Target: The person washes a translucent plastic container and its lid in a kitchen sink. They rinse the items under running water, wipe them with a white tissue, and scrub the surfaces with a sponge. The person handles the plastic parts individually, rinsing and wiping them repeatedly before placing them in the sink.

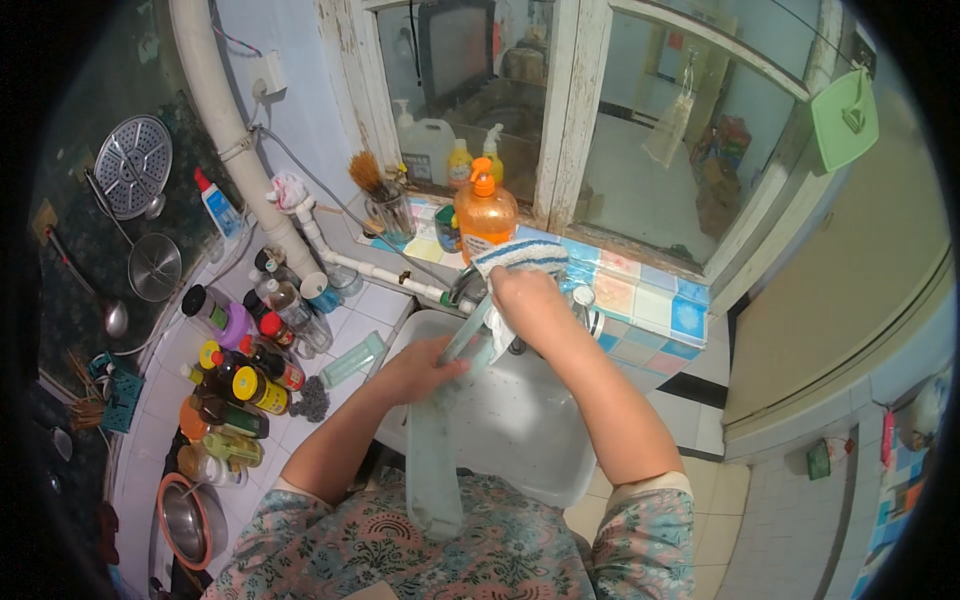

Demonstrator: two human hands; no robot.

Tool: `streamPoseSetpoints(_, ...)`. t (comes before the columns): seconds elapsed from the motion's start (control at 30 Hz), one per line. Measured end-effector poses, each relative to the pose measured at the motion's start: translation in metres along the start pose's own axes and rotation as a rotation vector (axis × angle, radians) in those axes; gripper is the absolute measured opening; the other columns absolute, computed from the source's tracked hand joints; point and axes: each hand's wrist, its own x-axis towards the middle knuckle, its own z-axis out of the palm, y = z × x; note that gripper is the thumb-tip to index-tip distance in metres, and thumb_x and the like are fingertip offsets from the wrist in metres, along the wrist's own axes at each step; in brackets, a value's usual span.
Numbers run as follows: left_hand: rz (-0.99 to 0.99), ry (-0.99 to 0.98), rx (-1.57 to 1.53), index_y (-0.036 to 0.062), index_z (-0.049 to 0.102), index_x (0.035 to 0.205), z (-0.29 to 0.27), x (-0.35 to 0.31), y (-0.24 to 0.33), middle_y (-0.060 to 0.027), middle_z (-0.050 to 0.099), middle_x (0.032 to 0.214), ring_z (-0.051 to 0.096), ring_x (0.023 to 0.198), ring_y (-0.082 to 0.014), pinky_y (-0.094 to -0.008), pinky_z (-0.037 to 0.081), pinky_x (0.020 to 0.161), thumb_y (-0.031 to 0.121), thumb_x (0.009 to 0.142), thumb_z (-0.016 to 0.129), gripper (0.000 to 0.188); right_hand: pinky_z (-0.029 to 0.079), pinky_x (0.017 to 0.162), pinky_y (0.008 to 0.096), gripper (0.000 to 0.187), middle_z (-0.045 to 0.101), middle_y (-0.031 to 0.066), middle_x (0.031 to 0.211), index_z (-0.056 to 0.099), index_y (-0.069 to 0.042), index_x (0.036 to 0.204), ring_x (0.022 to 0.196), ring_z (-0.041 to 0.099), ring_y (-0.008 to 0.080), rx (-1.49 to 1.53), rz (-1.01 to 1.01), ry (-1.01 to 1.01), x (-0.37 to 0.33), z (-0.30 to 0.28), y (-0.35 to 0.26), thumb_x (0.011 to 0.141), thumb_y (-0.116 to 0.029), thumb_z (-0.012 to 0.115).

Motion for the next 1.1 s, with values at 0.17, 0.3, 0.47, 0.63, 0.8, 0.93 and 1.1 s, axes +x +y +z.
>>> streamPoseSetpoints(0.17,-0.018,0.049,0.087,0.0047,0.052,0.117,0.000,-0.001,0.009,-0.0211,0.063,0.091,0.060,0.085,-0.0375,-0.0426,0.046,0.076,0.029,0.086,0.055,0.040,0.048,0.064,0.0446,0.013,0.061,0.0203,0.072,0.059,-0.001,0.087,0.068,0.060,0.0375,0.058,0.038,0.076,0.004,-0.003,-0.006,0.074,-0.006,0.055)
streamPoseSetpoints(0.3,-0.076,0.055,-0.001,0.0050,0.053,0.119,-0.007,-0.005,0.019,-0.0185,0.064,0.091,0.062,0.084,-0.0329,-0.0392,0.047,0.076,0.028,0.086,0.056,0.041,0.050,0.064,0.0413,0.017,0.063,0.0184,0.073,0.060,-0.001,0.091,0.069,0.062,0.0339,0.151,0.052,0.138,0.003,-0.007,-0.009,0.076,-0.006,0.054)
streamPoseSetpoints(0.47,-0.093,0.037,-0.289,0.0091,0.052,0.126,-0.010,-0.003,0.003,-0.0096,0.065,0.092,0.061,0.083,-0.0181,-0.0314,0.047,0.077,0.027,0.086,0.060,0.044,0.050,0.059,0.0339,0.020,0.065,0.0146,0.078,0.059,-0.004,0.100,0.069,0.064,0.0220,0.796,0.375,0.548,-0.010,0.000,-0.007,0.084,-0.007,0.048)
streamPoseSetpoints(0.63,-0.161,0.001,-0.482,0.0111,0.051,0.128,-0.018,-0.006,0.006,-0.0048,0.065,0.094,0.058,0.084,-0.0106,-0.0276,0.047,0.077,0.022,0.086,0.061,0.045,0.050,0.057,0.0275,0.020,0.062,0.0068,0.085,0.054,-0.007,0.104,0.070,0.060,0.0156,1.450,0.765,0.664,-0.017,-0.013,0.014,0.092,-0.012,0.038)
streamPoseSetpoints(0.8,-0.127,0.022,-0.459,0.0096,0.052,0.127,-0.017,-0.005,0.007,-0.0042,0.065,0.094,0.058,0.083,-0.0102,-0.0275,0.047,0.076,0.022,0.086,0.061,0.044,0.048,0.067,0.0258,0.020,0.063,0.0070,0.089,0.053,-0.006,0.107,0.074,0.059,0.0141,1.282,0.562,0.498,-0.021,-0.003,0.006,0.095,-0.015,0.041)
streamPoseSetpoints(0.93,-0.077,0.043,-0.430,0.0096,0.053,0.126,-0.012,-0.003,0.005,-0.0033,0.065,0.092,0.058,0.082,-0.0100,-0.0272,0.047,0.075,0.021,0.086,0.061,0.042,0.045,0.077,0.0248,0.025,0.066,0.0058,0.095,0.059,-0.004,0.111,0.081,0.059,0.0142,0.936,0.420,0.336,-0.025,0.018,0.001,0.093,-0.017,0.047)
streamPoseSetpoints(1.1,-0.103,0.093,-0.376,0.0107,0.055,0.124,-0.008,-0.007,0.013,-0.0046,0.064,0.090,0.058,0.081,-0.0109,-0.0280,0.047,0.076,0.022,0.085,0.062,0.041,0.047,0.077,0.0251,0.026,0.068,0.0070,0.091,0.058,0.001,0.110,0.084,0.062,0.0141,1.130,0.530,0.254,-0.022,0.019,-0.011,0.087,-0.005,0.047)
